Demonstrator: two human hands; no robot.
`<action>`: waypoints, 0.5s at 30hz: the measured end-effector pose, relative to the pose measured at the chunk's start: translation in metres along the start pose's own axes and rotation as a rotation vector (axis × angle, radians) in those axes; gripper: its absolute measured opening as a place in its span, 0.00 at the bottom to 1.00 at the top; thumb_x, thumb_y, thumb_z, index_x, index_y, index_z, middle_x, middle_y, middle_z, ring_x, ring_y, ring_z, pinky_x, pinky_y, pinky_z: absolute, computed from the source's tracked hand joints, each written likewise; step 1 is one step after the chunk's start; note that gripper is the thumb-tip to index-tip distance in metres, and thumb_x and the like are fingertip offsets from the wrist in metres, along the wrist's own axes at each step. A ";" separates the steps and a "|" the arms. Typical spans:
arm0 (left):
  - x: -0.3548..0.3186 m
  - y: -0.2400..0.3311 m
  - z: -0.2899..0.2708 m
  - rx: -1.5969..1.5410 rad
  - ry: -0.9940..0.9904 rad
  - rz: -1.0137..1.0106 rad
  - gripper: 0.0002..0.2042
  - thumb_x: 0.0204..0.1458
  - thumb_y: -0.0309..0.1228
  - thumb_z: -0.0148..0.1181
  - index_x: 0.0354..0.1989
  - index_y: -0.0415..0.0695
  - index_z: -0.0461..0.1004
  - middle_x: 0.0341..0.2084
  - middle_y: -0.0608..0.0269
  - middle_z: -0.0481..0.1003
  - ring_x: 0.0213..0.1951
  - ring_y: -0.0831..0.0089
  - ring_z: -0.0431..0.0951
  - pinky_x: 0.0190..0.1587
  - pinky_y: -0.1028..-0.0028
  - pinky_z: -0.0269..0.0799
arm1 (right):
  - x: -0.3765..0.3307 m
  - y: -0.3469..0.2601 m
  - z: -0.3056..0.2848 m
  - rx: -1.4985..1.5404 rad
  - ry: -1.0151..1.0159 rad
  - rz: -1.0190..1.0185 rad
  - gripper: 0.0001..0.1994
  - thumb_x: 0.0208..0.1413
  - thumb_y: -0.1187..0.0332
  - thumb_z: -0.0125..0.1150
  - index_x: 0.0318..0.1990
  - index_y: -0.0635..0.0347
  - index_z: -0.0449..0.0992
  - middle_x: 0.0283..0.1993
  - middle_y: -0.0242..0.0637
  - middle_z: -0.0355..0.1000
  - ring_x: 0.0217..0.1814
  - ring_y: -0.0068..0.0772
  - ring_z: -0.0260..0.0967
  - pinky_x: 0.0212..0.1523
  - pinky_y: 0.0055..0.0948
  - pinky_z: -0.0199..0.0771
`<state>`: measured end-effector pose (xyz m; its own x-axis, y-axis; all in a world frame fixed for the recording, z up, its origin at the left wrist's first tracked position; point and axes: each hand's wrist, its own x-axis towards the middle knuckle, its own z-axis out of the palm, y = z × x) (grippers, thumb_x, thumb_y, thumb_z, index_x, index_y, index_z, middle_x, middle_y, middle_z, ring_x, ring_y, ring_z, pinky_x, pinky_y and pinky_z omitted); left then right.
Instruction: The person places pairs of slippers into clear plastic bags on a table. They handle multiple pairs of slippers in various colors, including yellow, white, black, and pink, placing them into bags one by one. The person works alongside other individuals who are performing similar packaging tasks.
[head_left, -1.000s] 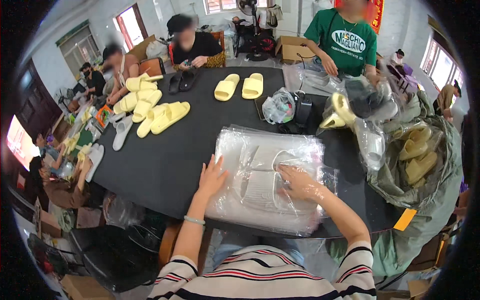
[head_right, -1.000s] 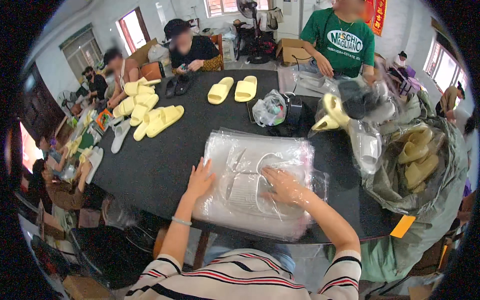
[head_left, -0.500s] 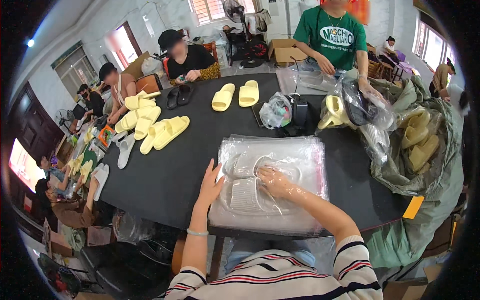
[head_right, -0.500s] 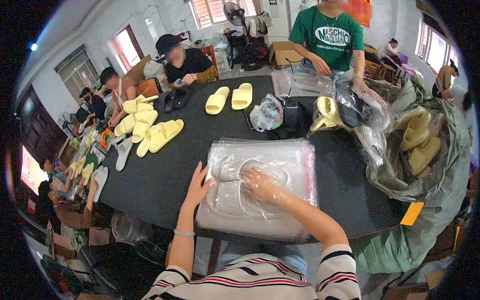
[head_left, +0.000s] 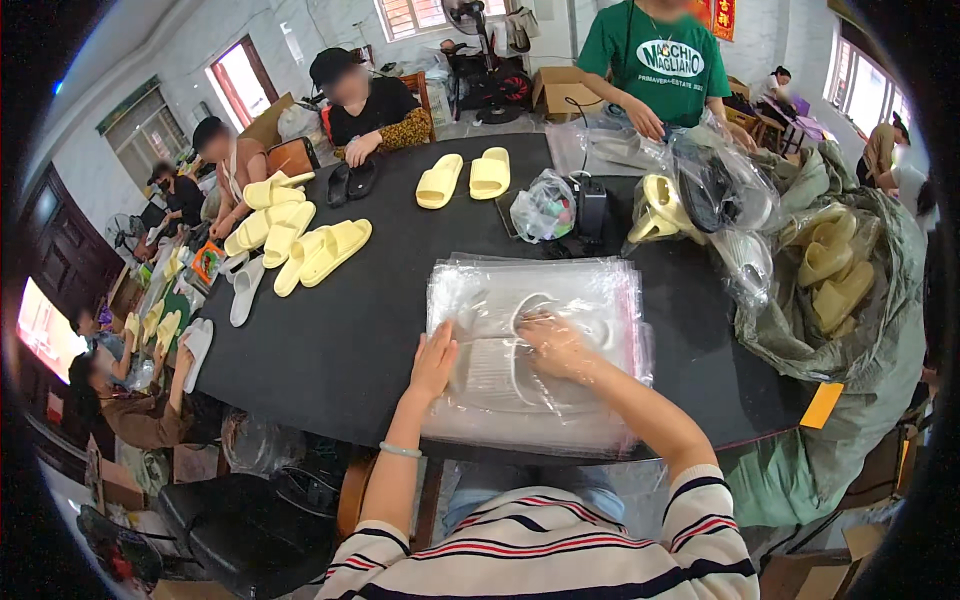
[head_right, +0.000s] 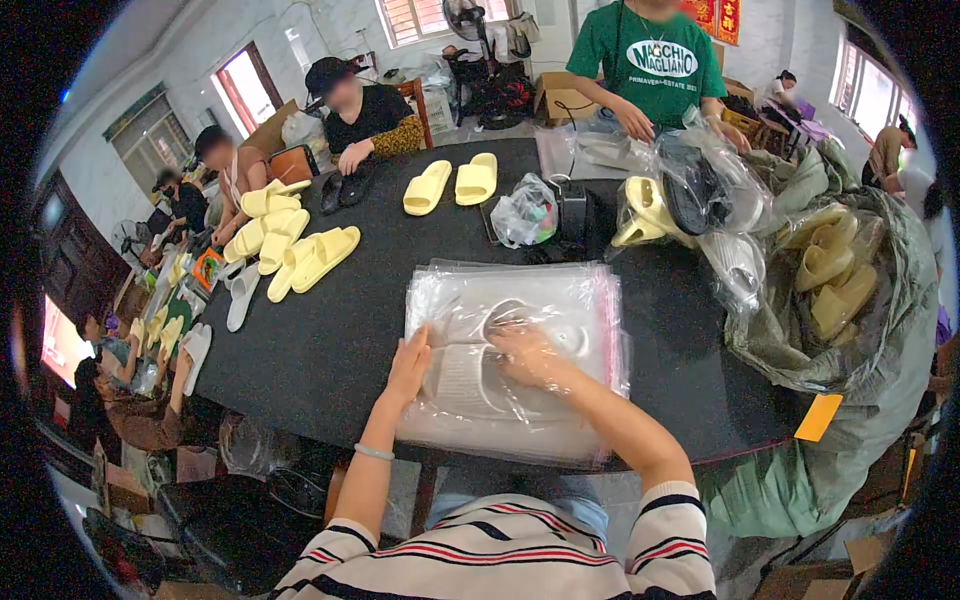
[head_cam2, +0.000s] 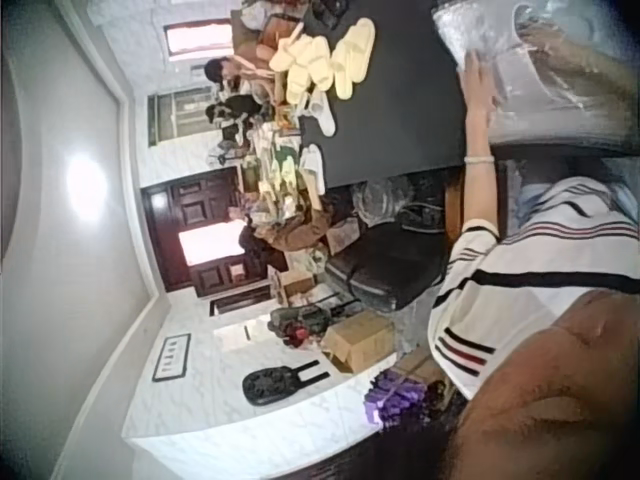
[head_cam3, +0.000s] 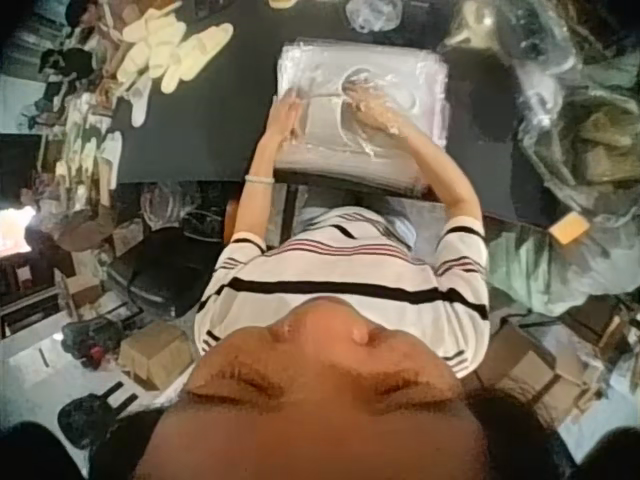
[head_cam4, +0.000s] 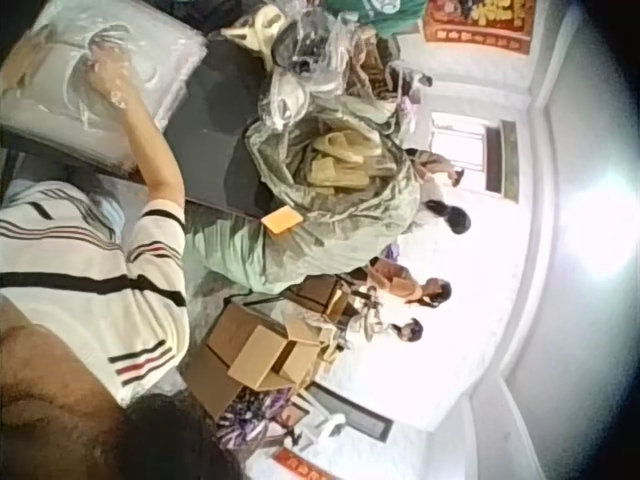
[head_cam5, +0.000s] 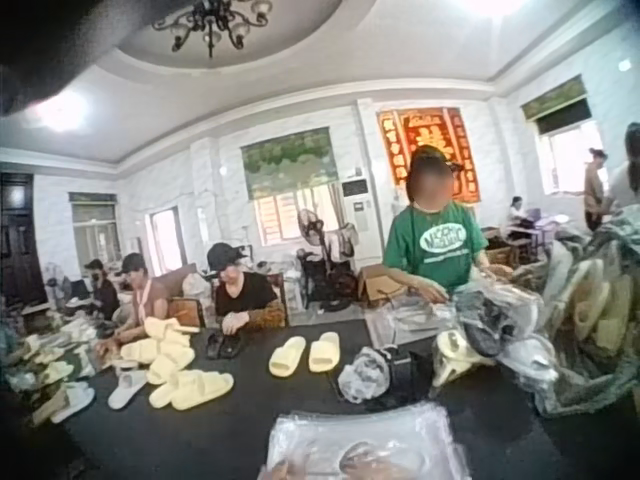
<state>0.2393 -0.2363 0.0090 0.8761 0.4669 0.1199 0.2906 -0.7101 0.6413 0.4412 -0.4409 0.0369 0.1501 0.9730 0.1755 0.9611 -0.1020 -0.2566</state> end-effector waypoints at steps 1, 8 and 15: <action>-0.003 0.003 -0.001 0.081 -0.021 -0.042 0.28 0.65 0.43 0.37 0.69 0.39 0.52 0.69 0.51 0.52 0.71 0.61 0.49 0.71 0.56 0.41 | -0.008 0.007 -0.003 -0.012 0.016 0.033 0.24 0.57 0.58 0.54 0.59 0.59 0.69 0.63 0.44 0.65 0.69 0.44 0.56 0.69 0.44 0.52; -0.005 -0.008 0.009 0.227 0.031 0.000 0.27 0.63 0.45 0.41 0.67 0.42 0.59 0.68 0.59 0.55 0.71 0.66 0.50 0.70 0.48 0.29 | -0.065 0.054 -0.032 -0.001 0.115 0.007 0.20 0.53 0.61 0.60 0.52 0.60 0.72 0.60 0.44 0.68 0.68 0.43 0.58 0.71 0.46 0.49; 0.013 0.009 -0.005 -0.536 0.206 -0.137 0.18 0.62 0.42 0.51 0.39 0.38 0.78 0.33 0.56 0.79 0.37 0.66 0.78 0.43 0.67 0.69 | -0.037 0.021 -0.046 0.003 0.058 -0.224 0.21 0.49 0.62 0.63 0.50 0.59 0.73 0.56 0.43 0.70 0.67 0.43 0.59 0.71 0.48 0.48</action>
<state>0.2512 -0.2340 0.0195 0.7357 0.6667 0.1195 0.1141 -0.2959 0.9484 0.4664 -0.4885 0.0686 -0.0543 0.9577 0.2826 0.9711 0.1165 -0.2082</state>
